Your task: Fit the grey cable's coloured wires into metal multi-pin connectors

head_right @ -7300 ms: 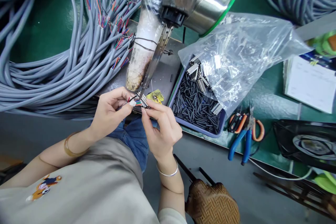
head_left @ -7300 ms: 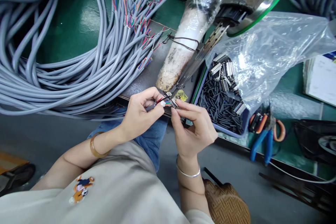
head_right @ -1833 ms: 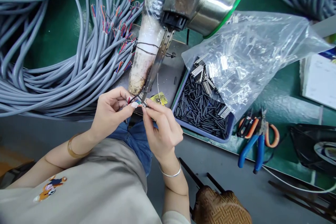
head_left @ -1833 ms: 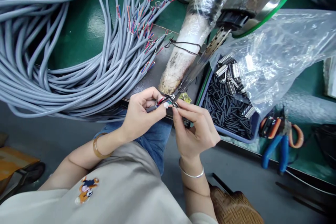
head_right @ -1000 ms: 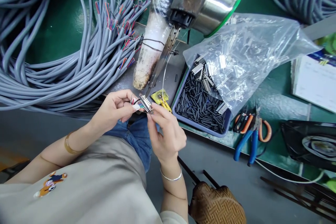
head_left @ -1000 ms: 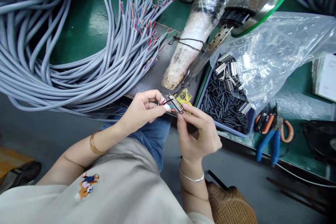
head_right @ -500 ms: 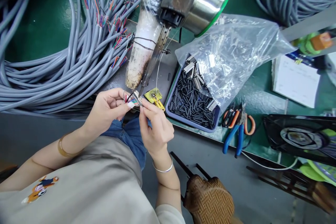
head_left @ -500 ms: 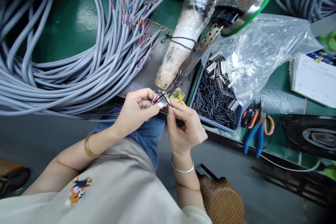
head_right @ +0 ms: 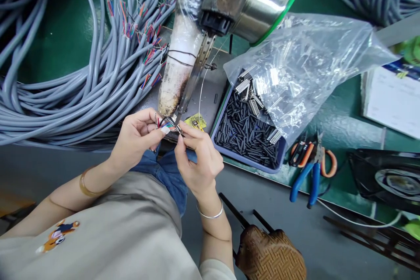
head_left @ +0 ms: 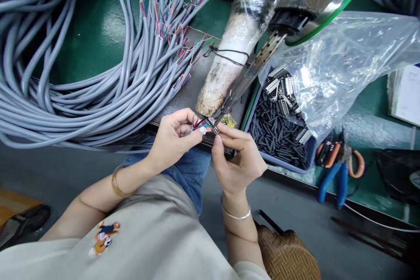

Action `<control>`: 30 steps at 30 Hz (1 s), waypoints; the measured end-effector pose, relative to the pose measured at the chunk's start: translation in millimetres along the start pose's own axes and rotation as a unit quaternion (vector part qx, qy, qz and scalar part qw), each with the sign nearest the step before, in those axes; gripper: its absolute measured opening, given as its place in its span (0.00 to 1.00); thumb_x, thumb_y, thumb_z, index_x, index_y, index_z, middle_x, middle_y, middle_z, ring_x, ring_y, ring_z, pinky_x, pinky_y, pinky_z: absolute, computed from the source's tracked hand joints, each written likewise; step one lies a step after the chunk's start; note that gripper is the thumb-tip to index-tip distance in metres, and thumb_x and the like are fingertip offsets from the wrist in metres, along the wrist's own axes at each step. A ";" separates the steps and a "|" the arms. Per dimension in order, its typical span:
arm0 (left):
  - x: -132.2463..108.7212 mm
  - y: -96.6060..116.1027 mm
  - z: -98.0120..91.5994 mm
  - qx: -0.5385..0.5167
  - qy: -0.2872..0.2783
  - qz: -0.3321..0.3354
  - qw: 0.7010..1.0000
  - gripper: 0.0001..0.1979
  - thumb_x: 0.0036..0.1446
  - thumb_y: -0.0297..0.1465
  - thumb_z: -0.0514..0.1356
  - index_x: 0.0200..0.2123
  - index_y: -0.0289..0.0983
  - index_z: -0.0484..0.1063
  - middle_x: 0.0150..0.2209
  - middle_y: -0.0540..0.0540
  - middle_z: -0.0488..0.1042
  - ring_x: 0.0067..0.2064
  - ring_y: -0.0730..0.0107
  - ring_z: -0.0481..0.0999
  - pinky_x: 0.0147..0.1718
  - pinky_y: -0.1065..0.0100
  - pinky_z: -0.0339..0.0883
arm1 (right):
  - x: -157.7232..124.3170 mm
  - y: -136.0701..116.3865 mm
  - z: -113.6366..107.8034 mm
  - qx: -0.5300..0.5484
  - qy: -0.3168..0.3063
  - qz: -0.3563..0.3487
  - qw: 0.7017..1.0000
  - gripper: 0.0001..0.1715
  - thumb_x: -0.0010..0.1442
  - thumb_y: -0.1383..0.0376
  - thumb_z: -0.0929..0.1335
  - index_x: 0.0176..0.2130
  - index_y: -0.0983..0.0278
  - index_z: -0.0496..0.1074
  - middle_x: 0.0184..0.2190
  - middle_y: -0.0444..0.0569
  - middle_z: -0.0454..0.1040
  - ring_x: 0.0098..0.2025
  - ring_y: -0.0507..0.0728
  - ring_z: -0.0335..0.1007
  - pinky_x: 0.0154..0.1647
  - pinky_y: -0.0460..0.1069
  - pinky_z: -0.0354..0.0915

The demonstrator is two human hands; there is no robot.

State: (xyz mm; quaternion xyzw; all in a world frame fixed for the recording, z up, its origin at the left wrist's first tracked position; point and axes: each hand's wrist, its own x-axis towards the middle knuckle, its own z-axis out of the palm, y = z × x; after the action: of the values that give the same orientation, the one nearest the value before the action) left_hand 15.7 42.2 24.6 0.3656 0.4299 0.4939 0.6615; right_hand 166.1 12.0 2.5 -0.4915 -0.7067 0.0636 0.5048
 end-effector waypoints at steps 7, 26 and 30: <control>-0.2 0.5 -1.5 0.013 -0.010 0.032 0.999 0.09 0.52 0.26 0.66 0.28 0.36 0.67 0.20 0.59 0.65 0.17 0.86 0.60 0.16 0.80 0.55 | 3.3 -0.1 -0.6 -0.005 0.006 -0.003 1.000 0.13 0.59 0.77 0.73 0.38 0.61 0.72 0.44 0.48 0.84 0.42 0.54 0.83 0.43 0.49 0.78; -3.1 1.6 -3.9 0.015 0.003 -0.035 0.999 0.12 0.48 0.27 0.71 0.27 0.35 0.69 0.18 0.57 0.66 0.17 0.85 0.60 0.16 0.80 0.55 | -0.5 0.5 -2.2 -0.064 0.002 -0.050 0.997 0.13 0.59 0.76 0.74 0.38 0.61 0.71 0.42 0.50 0.85 0.42 0.53 0.83 0.43 0.47 0.79; -4.3 2.9 -2.2 0.029 0.011 -0.043 0.999 0.12 0.48 0.29 0.71 0.27 0.34 0.70 0.18 0.56 0.66 0.17 0.85 0.59 0.16 0.79 0.55 | 0.9 -2.1 0.0 -0.070 0.017 -0.036 0.997 0.13 0.59 0.76 0.74 0.39 0.61 0.72 0.40 0.47 0.85 0.40 0.52 0.83 0.44 0.46 0.78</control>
State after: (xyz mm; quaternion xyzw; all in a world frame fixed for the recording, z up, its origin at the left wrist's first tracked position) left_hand 12.0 38.8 27.3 0.3606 0.4663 0.4565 0.6665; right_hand 164.8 11.6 4.3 -0.5007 -0.7182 -0.0123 0.4831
